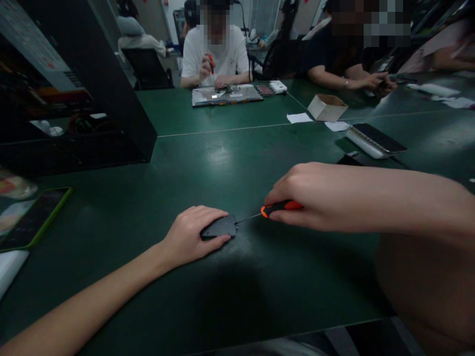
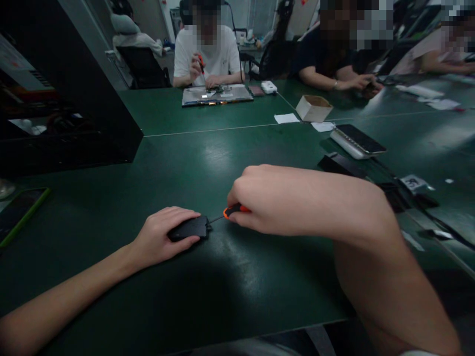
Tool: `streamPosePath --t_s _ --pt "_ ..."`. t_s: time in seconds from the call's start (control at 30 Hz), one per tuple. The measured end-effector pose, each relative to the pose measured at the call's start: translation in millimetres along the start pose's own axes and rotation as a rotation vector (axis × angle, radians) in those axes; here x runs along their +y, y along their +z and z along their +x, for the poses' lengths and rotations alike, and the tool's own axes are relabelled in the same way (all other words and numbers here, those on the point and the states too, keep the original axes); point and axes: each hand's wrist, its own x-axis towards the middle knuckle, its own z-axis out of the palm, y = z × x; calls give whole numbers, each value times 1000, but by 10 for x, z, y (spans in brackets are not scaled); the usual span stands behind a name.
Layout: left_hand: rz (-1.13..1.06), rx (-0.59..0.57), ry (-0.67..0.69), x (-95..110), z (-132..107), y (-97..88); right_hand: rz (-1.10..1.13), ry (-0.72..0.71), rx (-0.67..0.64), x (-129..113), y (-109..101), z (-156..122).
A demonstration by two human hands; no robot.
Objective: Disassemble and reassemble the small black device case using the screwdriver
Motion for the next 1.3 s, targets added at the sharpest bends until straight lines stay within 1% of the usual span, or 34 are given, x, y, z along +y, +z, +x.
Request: streamPosePath --t_s 0.03,0.1,0.33,0.6,0.7,0.8,0.97,1.07,1.13,1.2,1.23,1.3 --pt "-1 1 2 2 0 -3 3 -13 -28 -6 -10 9" --pt "-3 0 4 6 -1 -12 3 -31 -43 -11 -22 17" --pt "-1 -4 -4 8 8 -20 -18 -32 7 25 13 -5" --pt "-17 16 -7 6 -1 -11 4 -1 -4 -24 3 98" --pt "-3 24 -21 7 4 -1 49 18 -55 3 1 136" --pt "10 26 -32 7 6 11 145 45 -112 46 30 140" --pt "27 69 -28 -3 -1 34 322 66 -135 167 180 71" --pt "31 76 -21 1 0 31 487 90 -133 285 331 28" --pt "35 74 -21 10 5 22 559 88 -126 345 449 1" --pt "39 82 -25 16 10 15 535 39 -70 357 563 -37" --pt "40 88 -29 17 11 14 475 2 -17 341 612 -63" --pt "39 100 -38 13 12 19 261 -67 114 272 678 -122"
